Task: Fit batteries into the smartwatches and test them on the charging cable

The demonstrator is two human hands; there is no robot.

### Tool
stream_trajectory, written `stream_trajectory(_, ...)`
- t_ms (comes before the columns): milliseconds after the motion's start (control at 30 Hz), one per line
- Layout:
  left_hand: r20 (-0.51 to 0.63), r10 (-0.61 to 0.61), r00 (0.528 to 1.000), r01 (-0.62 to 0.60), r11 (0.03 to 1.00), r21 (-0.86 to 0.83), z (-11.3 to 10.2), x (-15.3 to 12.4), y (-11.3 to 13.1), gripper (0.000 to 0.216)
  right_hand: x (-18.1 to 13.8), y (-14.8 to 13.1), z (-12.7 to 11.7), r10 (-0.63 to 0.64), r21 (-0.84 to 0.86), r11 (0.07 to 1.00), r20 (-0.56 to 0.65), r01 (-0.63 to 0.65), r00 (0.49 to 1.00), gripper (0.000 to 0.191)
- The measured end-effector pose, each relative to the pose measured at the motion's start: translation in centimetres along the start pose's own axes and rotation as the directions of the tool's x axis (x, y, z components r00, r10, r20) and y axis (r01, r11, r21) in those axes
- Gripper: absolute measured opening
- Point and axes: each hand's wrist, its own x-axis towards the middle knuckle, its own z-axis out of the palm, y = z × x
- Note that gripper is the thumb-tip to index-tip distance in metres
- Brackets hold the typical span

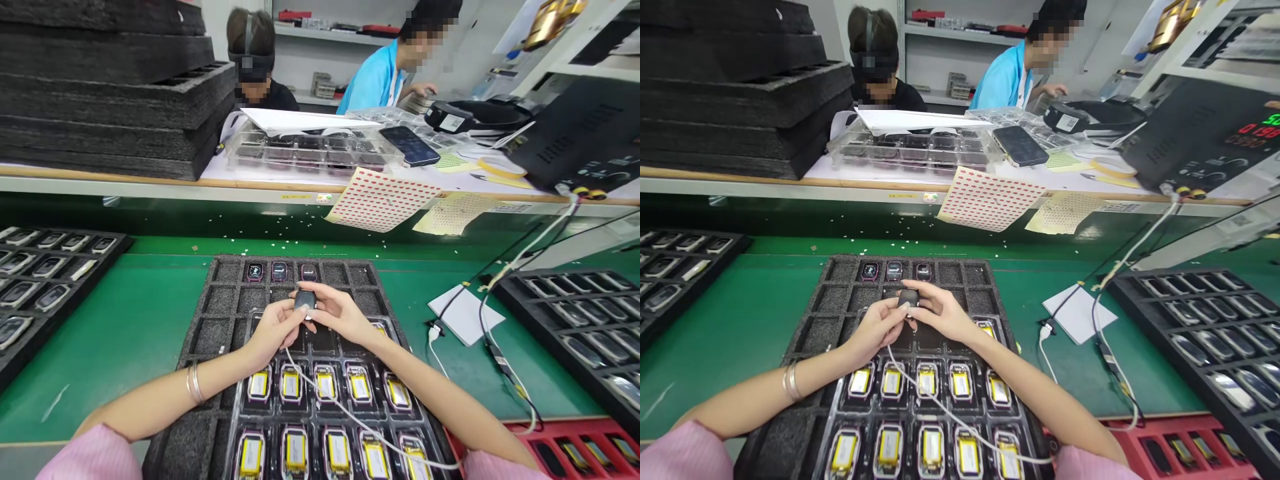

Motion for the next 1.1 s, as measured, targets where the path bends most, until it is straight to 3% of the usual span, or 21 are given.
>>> stream_trajectory(133,-0.099,0.018,0.995,-0.008,0.995,0.097,-0.3,0.3,-0.4,0.04,0.0,0.1,0.1,-0.153,-0.431,0.893,-0.021,0.129,0.988,0.052)
stream_trajectory(233,-0.086,-0.003,0.996,0.016,0.989,0.148,-0.6,0.4,-0.9,0.042,-0.1,0.3,0.2,-0.206,-0.575,0.802,-0.012,0.162,0.979,0.047)
stream_trajectory(333,-0.054,0.035,0.998,-0.022,0.975,0.222,-0.9,0.5,-1.6,0.04,-0.3,0.6,0.1,-0.211,-0.639,0.751,0.005,0.166,0.977,0.042)
stream_trajectory(500,0.002,0.05,0.999,-0.049,0.952,0.303,-1.2,0.4,-2.2,0.037,-0.7,0.5,0.0,-0.156,-0.694,0.707,0.037,0.137,0.987,0.053)
stream_trajectory(700,0.063,-0.043,0.997,0.023,0.959,0.281,-1.0,0.1,-1.6,0.04,-1.8,-0.7,-0.7,-0.137,-0.61,0.785,-0.001,0.108,0.991,0.037)
stream_trajectory(800,0.074,-0.056,0.996,0.035,0.966,0.255,-0.9,0.0,-1.4,0.036,-2.8,-0.9,-3.6,-0.143,-0.587,0.809,-0.151,0.027,0.978,0.039)
stream_trajectory(867,0.075,-0.041,0.996,0.021,0.968,0.25,-0.9,-0.1,-1.3,0.033,-4.0,-0.5,-6.8,-0.178,-0.633,0.772,-0.29,-0.049,0.94,0.042)
stream_trajectory(967,0.079,-0.041,0.996,0.016,0.954,0.298,-0.8,-0.2,-1.3,0.029,-6.4,1.2,-12.1,-0.216,-0.773,0.579,-0.453,-0.26,0.865,0.047)
stream_trajectory(1033,0.072,-0.062,0.996,0.034,0.94,0.339,-0.8,-0.3,-1.1,0.029,-8.3,2.8,-15.0,-0.154,-0.822,0.416,-0.484,-0.388,0.861,0.05)
stream_trajectory(1100,0.046,-0.071,0.996,0.049,0.927,0.372,-0.8,-0.7,-0.6,0.029,-10.1,4.3,-16.8,-0.075,-0.834,0.334,-0.488,-0.44,0.869,0.05)
